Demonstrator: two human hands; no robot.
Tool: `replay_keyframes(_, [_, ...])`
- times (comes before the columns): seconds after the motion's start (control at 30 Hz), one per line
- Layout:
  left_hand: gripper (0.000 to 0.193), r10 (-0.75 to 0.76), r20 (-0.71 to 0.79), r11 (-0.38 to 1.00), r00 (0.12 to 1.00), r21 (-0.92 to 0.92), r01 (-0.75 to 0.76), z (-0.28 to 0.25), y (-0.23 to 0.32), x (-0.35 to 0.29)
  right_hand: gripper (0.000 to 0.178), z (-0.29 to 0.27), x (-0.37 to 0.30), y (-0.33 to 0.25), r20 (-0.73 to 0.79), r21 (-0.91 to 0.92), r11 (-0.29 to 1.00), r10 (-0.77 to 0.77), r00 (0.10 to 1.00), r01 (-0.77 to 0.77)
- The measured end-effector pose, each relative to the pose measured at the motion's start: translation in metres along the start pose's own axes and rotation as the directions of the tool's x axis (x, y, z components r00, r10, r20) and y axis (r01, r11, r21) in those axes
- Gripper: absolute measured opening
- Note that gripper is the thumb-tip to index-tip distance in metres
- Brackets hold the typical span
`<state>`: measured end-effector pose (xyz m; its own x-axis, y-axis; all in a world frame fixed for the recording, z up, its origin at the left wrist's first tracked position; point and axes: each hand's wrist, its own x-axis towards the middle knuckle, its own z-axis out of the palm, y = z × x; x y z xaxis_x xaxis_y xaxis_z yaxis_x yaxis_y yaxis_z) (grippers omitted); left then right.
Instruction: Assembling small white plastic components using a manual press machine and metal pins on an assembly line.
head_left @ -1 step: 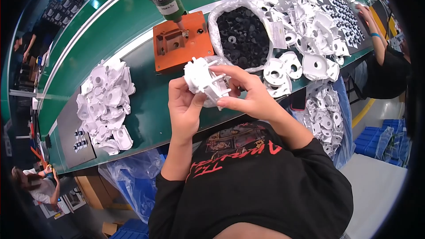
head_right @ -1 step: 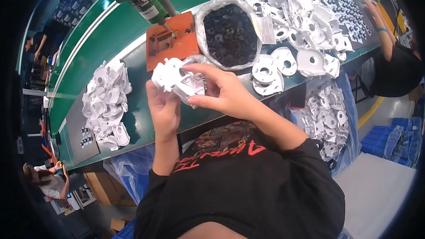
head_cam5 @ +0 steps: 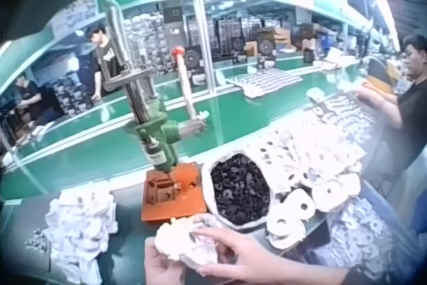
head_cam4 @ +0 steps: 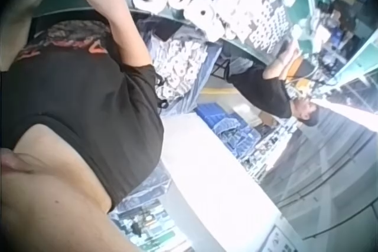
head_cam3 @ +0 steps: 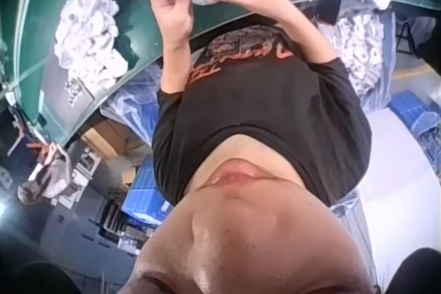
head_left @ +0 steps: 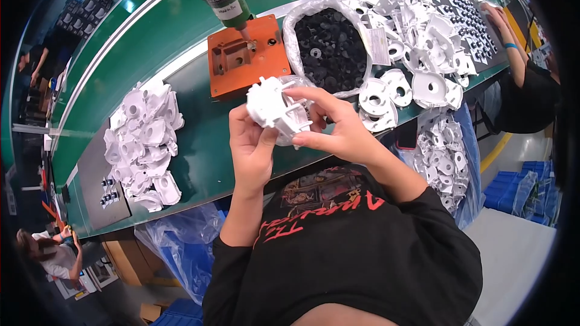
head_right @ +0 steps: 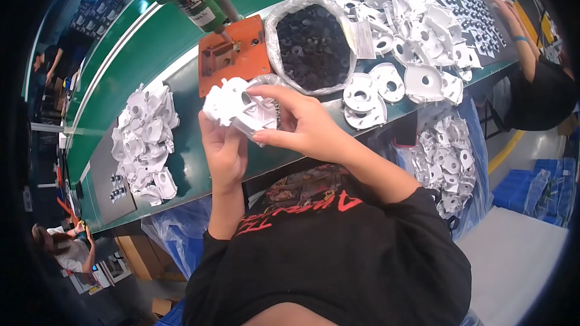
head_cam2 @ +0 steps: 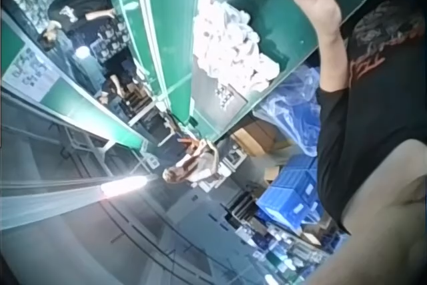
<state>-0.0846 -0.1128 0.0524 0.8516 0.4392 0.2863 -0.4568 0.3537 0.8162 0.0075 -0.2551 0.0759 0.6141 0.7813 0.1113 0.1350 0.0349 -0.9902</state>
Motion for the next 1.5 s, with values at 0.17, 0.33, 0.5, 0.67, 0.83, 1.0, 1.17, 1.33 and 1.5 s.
replay_keyframes(0.17, [0.063, -0.104, -0.065, 0.947, 0.992, -0.313, 0.079, 0.008, 0.001, -0.01, 0.075, 0.026, 0.012, 0.027, -0.249, -0.325, 0.885, -0.42, 0.873, 0.333])
replay_keyframes(0.33, [0.067, 0.089, -0.21, 0.996, 0.974, 0.022, -0.086, 0.007, 0.003, 0.001, 0.068, 0.011, 0.006, 0.007, 0.035, -0.505, 0.749, -0.479, 0.877, 0.429])
replay_keyframes(0.5, [0.036, 0.266, 0.211, 0.635, 0.94, 0.696, -0.336, -0.065, 0.02, 0.035, 0.03, -0.046, -0.011, 0.019, -0.299, -0.415, 0.91, -0.124, 0.946, -0.012])
replay_keyframes(0.67, [0.024, 0.202, 0.48, 0.08, 0.853, 0.86, -0.503, -0.076, 0.003, 0.088, 0.024, -0.033, -0.033, 0.068, -0.183, -0.729, 0.676, -0.037, 0.982, -0.11])
replay_keyframes(0.83, [0.019, 0.116, 0.427, 0.203, 0.897, 0.874, -0.442, -0.077, -0.009, 0.113, 0.019, -0.018, -0.027, 0.081, -0.201, -0.76, 0.637, -0.045, 0.978, -0.127])
replay_keyframes(1.0, [0.013, -0.017, 0.388, 0.199, 0.922, 0.905, -0.377, -0.085, 0.004, 0.118, 0.012, -0.033, -0.023, 0.068, -0.185, -0.678, 0.732, -0.075, 0.98, -0.072])
replay_keyframes(1.17, [0.012, 0.065, 0.416, 0.094, 0.907, 0.903, -0.42, -0.095, -0.01, 0.13, 0.012, -0.054, -0.003, 0.037, -0.295, -0.654, 0.755, -0.194, 0.936, -0.049])
replay_keyframes(1.33, [0.011, -0.105, 0.437, 0.183, 0.893, 0.892, -0.414, -0.098, 0.002, 0.135, 0.014, -0.065, 0.045, 0.024, -0.221, -0.69, 0.722, -0.277, 0.935, 0.051])
replay_keyframes(1.5, [0.018, -0.117, 0.453, 0.179, 0.884, 0.885, -0.43, -0.107, -0.006, 0.137, 0.017, -0.054, 0.118, 0.037, -0.082, -0.644, 0.729, -0.367, 0.927, 0.232])
